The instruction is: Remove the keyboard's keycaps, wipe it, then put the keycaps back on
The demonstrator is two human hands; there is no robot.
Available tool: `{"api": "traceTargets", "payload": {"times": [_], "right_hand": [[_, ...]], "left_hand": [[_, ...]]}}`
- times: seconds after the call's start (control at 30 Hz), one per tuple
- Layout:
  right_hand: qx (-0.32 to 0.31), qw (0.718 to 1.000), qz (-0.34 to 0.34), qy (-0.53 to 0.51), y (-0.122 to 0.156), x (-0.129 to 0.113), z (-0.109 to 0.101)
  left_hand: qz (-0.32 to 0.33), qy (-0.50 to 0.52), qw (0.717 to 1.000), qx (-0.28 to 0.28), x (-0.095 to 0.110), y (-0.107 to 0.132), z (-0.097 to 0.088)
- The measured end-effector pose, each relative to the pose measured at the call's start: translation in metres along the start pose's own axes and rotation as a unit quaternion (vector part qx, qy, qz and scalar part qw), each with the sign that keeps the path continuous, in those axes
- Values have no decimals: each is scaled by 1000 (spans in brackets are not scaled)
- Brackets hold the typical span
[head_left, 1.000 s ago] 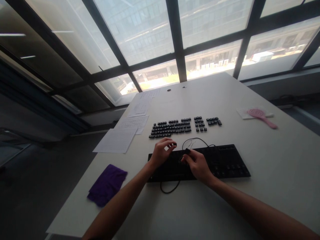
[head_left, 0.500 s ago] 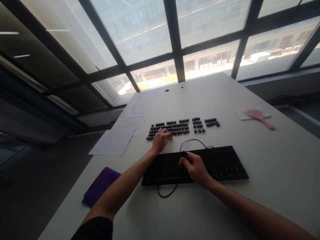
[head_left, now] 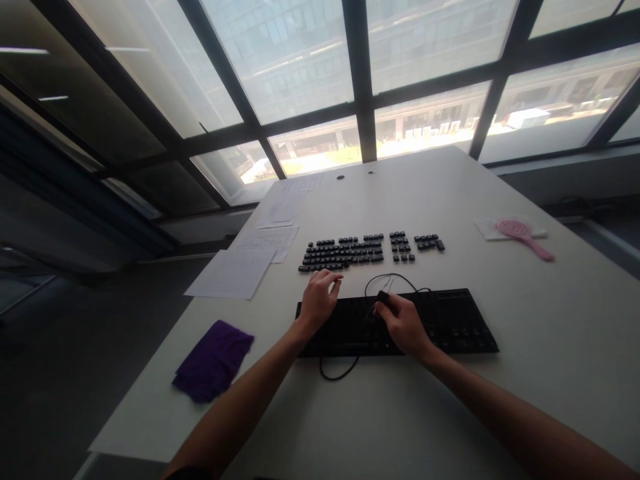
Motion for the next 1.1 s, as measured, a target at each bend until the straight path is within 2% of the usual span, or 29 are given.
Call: {"api": "traceTargets", "payload": {"times": [0.17, 0.33, 0.63, 0.8, 0.9, 0.97, 1.03, 1.1], "right_hand": [[-5, 1000, -6, 17, 0, 5, 2], [0, 1000, -9, 18, 0, 4, -1], [-7, 1000, -6, 9, 0, 3, -1], [-8, 1000, -5, 8, -1, 3, -2], [-18, 1000, -16, 18, 0, -1, -2], [-46, 998, -26, 34, 2, -4, 1], [-84, 995, -33, 49, 5, -6, 5], [-115, 991, -39, 63, 8, -7, 10]], "left_hand": [[-32, -64, 997, -2, -21, -30, 21], [-11, -79, 997, -11, -20, -58, 39], [25, -75, 997, -17, -21, -56, 47], [15, -63, 998, -9, -20, -58, 34], [-5, -32, 999, 23, -8, -47, 13], [-6, 8, 1000, 27, 7, -26, -1], [9, 59, 998, -9, 26, 2, -6], [13, 105, 992, -63, 43, 32, -4]]}}
Point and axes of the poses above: each hand's wrist, its own y-axis away from the middle knuckle, its own z-axis out of the palm, x = y × z, the point moved 4 cm from there along -y, towards the middle knuckle, and after that the axes turned 13 degrees about -y, right-handed, at the moved point
